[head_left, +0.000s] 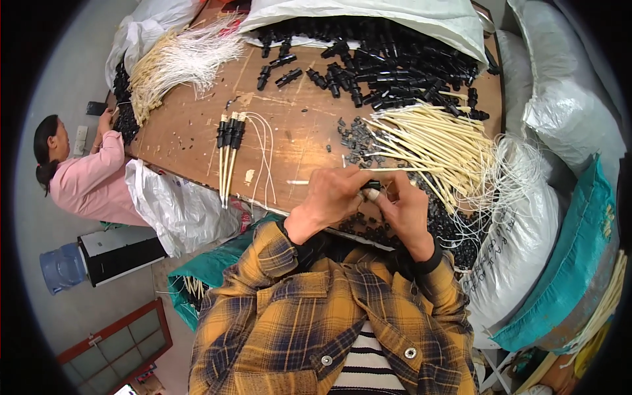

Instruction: Assembling black plastic connectors onto white wires.

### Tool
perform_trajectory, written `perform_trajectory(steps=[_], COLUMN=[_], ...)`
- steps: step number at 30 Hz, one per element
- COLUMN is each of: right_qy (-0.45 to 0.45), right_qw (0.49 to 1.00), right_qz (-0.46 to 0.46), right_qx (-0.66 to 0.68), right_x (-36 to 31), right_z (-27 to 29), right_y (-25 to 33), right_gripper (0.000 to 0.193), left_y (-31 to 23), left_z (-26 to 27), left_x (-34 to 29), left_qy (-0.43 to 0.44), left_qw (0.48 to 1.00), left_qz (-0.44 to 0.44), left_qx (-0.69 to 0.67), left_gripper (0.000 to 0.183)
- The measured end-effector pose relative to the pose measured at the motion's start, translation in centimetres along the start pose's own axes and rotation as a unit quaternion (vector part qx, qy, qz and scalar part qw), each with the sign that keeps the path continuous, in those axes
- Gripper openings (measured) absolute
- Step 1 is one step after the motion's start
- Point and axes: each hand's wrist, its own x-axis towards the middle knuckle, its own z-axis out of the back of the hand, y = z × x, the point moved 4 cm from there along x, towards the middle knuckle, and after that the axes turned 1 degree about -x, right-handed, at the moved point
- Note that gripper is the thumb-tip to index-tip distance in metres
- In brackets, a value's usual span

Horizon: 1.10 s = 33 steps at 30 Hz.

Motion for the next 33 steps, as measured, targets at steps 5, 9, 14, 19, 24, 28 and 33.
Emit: perform_trajectory(steps=[5, 9, 14, 19, 24, 28, 33], right_qy=[-0.154, 0.124, 0.039, -0.063, -0.063, -0.041, -0.08], right_qw=[0.982, 0.96, 0.987, 0.963, 0.953, 0.985, 0.996], right_qz=[0.097, 0.237, 0.116, 0.074, 0.098, 0.073, -0.007], right_qx=[-0.057, -0.077, -0.099, -0.253, -0.278, -0.152, 0.046], right_x=[0.8, -0.5, 0.5, 2.6, 2.7, 1.9, 1.3], right_z=[3.9, -0.9, -0.6, 3.8, 5.4, 5.0, 4.5], right_y=[-0.1, 2.4, -2.0, -4.4, -3.6, -2.7, -3.2], right_gripper=[0.006, 0.022, 0.022, 0.009, 0.017, 0.012, 0.011], left_y=[7.2, 13.6, 11.4, 12.7, 17.1, 16.6, 10.9], left_z=[5.2, 6.3, 5.0, 2.8, 1.2, 0.8, 2.0], left_x=[-2.6, -5.4, -1.5, 7.8, 9.7, 8.4, 7.0], left_qy=[-0.26, -0.25, -0.224, -0.149, -0.122, -0.12, -0.122], left_qw=[0.954, 0.91, 0.967, 0.981, 0.966, 0.974, 0.981], left_qz=[0.111, 0.218, 0.107, 0.11, 0.224, 0.181, 0.122], left_qx=[0.096, 0.25, 0.065, -0.062, 0.048, 0.07, -0.089], left_gripper=[0.003, 0.026, 0.041, 0.033, 0.032, 0.018, 0.029])
